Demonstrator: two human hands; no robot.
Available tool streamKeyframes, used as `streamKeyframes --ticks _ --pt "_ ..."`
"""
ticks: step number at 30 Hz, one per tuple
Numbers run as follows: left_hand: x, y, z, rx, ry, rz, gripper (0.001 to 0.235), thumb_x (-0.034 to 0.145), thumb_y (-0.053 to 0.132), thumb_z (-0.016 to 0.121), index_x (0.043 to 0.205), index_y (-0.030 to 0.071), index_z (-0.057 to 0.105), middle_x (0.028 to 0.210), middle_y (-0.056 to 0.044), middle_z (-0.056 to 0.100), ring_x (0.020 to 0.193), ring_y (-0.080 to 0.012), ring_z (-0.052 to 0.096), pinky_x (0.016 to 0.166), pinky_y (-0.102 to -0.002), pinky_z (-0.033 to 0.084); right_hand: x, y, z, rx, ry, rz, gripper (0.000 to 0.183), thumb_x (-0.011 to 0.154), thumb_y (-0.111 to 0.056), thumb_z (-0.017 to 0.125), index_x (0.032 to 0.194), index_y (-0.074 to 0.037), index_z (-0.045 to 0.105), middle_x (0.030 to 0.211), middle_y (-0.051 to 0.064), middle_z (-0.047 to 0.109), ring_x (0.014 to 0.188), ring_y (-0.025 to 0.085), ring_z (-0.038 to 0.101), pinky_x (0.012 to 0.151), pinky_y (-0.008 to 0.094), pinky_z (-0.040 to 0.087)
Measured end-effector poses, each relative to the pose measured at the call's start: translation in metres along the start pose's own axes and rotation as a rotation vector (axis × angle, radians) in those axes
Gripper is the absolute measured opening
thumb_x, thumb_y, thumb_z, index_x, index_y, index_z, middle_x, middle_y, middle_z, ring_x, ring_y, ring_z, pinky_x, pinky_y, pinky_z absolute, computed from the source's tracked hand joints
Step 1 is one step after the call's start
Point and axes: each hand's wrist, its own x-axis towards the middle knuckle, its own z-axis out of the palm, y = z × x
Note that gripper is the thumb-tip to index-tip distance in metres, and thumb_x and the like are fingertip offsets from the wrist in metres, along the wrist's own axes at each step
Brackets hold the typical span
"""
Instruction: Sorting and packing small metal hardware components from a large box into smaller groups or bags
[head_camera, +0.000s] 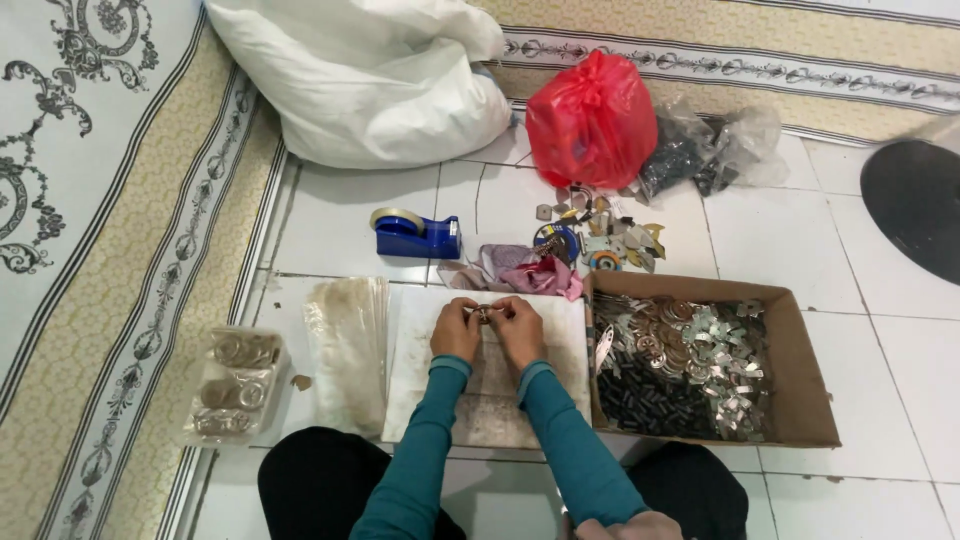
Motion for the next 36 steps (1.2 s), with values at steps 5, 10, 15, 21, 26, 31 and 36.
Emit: streamKeyframes --ticks 5,10,15,21,26,31,36 --pt "0.005 0.005 0.005 0.131 -0.009 0.035 0.011 0.101 0.028 0.061 0.112 0.026 0.06 0.116 0.0 0.055 0.109 -0.0261 0.066 0.085 -0.045 0.06 0.015 0.018 0.01 -0.2 0.001 0.072 0.016 0.086 -0.034 0.079 0.095 -0.021 0.074 0.088 0.004 0.071 0.095 0.029 0.072 0.083 0.043 0.058" --pt "0.003 0.011 0.003 0.224 -0.003 0.079 0.011 0.102 0.031 0.06 0.11 0.024 0.063 0.116 0.002 0.051 0.11 -0.0262 0.065 0.086 -0.046 0.06 0.0 -0.006 0.003 -0.218 0.019 0.065 0.02 0.089 -0.031 0.076 0.099 -0.014 0.072 0.095 0.01 0.07 0.1 0.035 0.071 0.088 0.048 0.057" --pt "0.007 0.024 0.012 0.228 0.002 0.162 0.013 0.101 0.024 0.058 0.114 0.021 0.063 0.115 -0.004 0.055 0.105 -0.0315 0.068 0.085 -0.046 0.06 0.003 0.008 -0.029 -0.01 0.107 0.086 0.015 0.087 -0.024 0.079 0.098 -0.016 0.073 0.082 0.008 0.065 0.086 0.029 0.07 0.08 0.04 0.057" --pt "-0.019 0.12 0.086 0.057 -0.136 0.456 0.014 0.099 0.028 0.06 0.112 0.025 0.066 0.106 -0.006 0.062 0.096 -0.0335 0.071 0.08 -0.047 0.061 0.021 0.072 -0.161 0.055 0.319 0.066 0.014 0.089 -0.023 0.078 0.101 -0.017 0.075 0.084 0.008 0.073 0.079 0.026 0.07 0.073 0.041 0.056" --pt "-0.046 0.176 0.183 0.117 -0.401 0.55 0.017 0.102 0.026 0.057 0.117 0.026 0.065 0.109 -0.003 0.064 0.101 -0.0259 0.071 0.085 -0.04 0.059 0.02 0.172 -0.262 -0.086 0.363 0.224 0.013 0.093 -0.016 0.074 0.106 -0.015 0.076 0.086 0.01 0.071 0.079 0.027 0.069 0.067 0.04 0.057" --pt "-0.04 0.181 0.291 0.469 -0.607 0.576 0.034 0.097 0.026 0.06 0.131 0.023 0.059 0.131 -0.011 0.059 0.11 -0.0291 0.068 0.093 -0.045 0.058 0.017 0.246 -0.282 -0.331 0.291 0.342 0.017 0.096 -0.024 0.072 0.112 -0.024 0.074 0.107 0.008 0.064 0.104 0.037 0.068 0.085 0.052 0.058" --pt "-0.022 0.154 0.366 0.695 -0.629 0.589 0.04 0.095 0.017 0.063 0.134 0.013 0.057 0.134 -0.018 0.058 0.113 -0.0319 0.066 0.091 -0.048 0.058 0.016 0.234 -0.272 -0.564 0.151 0.305 0.035 0.091 -0.021 0.071 0.125 -0.027 0.072 0.113 0.006 0.058 0.117 0.033 0.061 0.095 0.051 0.056"
